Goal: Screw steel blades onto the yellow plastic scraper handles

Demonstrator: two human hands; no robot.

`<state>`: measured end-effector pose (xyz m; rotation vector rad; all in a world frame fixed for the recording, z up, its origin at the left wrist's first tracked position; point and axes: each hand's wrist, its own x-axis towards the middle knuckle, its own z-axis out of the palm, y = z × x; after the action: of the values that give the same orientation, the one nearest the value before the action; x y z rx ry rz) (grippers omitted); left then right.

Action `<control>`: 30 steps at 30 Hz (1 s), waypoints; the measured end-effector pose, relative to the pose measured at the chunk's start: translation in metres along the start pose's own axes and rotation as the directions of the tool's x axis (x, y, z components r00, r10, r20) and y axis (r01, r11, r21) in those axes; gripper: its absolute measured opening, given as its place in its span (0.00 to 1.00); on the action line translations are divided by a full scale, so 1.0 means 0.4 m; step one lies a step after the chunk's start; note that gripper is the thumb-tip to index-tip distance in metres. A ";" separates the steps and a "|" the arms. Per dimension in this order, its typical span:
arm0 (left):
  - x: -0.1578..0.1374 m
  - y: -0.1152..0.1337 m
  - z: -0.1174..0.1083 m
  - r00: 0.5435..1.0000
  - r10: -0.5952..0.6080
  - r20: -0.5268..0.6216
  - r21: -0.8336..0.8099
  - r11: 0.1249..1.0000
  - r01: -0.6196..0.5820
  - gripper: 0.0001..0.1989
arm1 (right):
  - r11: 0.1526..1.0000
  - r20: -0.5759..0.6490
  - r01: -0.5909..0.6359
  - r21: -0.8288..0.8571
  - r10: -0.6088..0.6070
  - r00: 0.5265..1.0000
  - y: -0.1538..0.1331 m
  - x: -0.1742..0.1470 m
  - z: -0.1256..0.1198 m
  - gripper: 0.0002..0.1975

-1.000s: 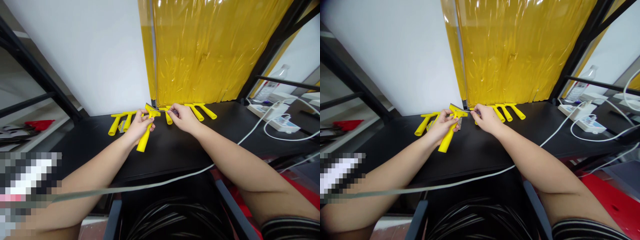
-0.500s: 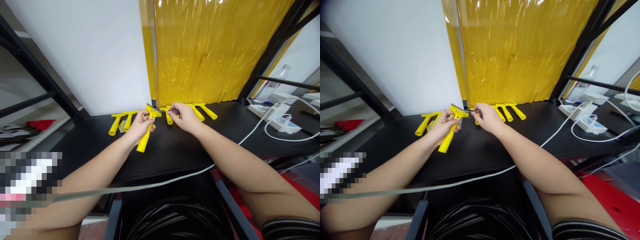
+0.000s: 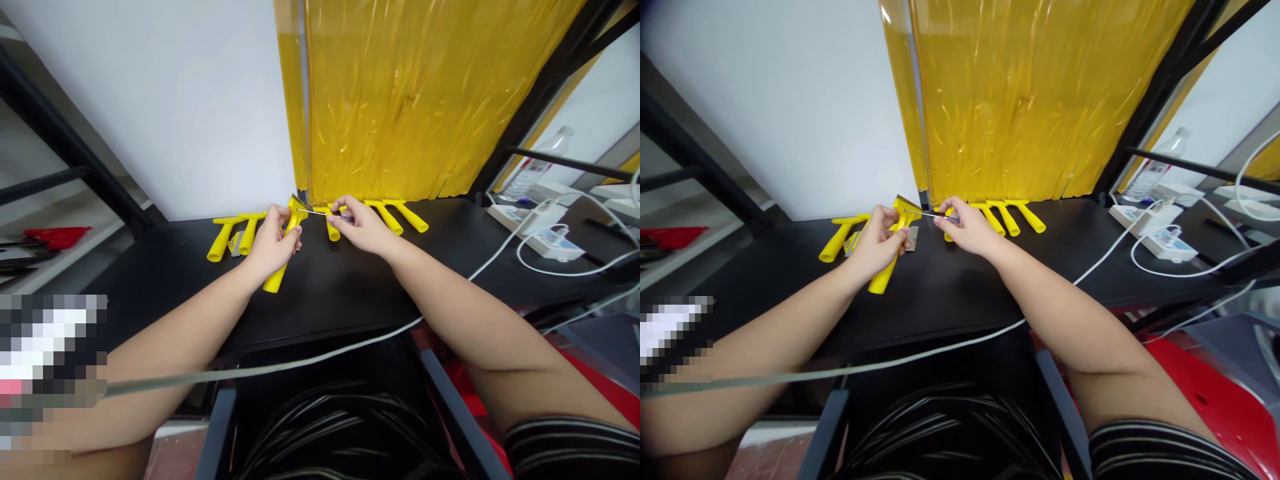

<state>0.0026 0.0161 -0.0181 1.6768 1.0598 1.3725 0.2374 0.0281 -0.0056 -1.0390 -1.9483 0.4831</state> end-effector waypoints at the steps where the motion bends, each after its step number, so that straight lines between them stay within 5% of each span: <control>1: 0.000 0.003 0.000 1.000 -0.011 -0.013 -0.002 1.000 0.011 0.20 | 1.000 0.003 0.023 0.009 -0.023 1.000 0.001 -0.002 0.003 0.11; 6: -0.002 0.017 -0.002 0.999 -0.034 -0.025 0.011 0.999 0.035 0.19 | 0.999 -0.051 0.012 -0.036 -0.014 0.999 0.003 0.003 0.007 0.12; 12: -0.001 -0.011 -0.005 0.999 0.035 -0.012 0.057 0.998 -0.034 0.18 | 0.999 0.080 -0.030 -0.011 0.031 0.996 0.010 0.014 0.002 0.27; 21: -0.003 -0.004 -0.018 0.997 0.071 -0.023 0.096 0.993 -0.069 0.17 | 0.987 0.029 0.111 -0.115 -0.108 0.994 -0.039 -0.007 0.000 0.23; 27: -0.010 0.020 -0.025 0.999 0.038 -0.034 0.032 0.999 -0.037 0.18 | 0.934 0.200 -0.225 0.279 0.172 0.964 -0.025 0.001 0.003 0.27; 30: -0.004 0.017 -0.028 0.999 0.017 -0.043 0.022 1.000 -0.016 0.20 | 0.874 0.320 -0.304 0.378 0.185 0.929 -0.023 0.005 0.003 0.25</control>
<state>-0.0074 0.0122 -0.0106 1.6817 1.0904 1.4179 0.2313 0.0246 0.0007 -0.9748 -1.8285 1.1963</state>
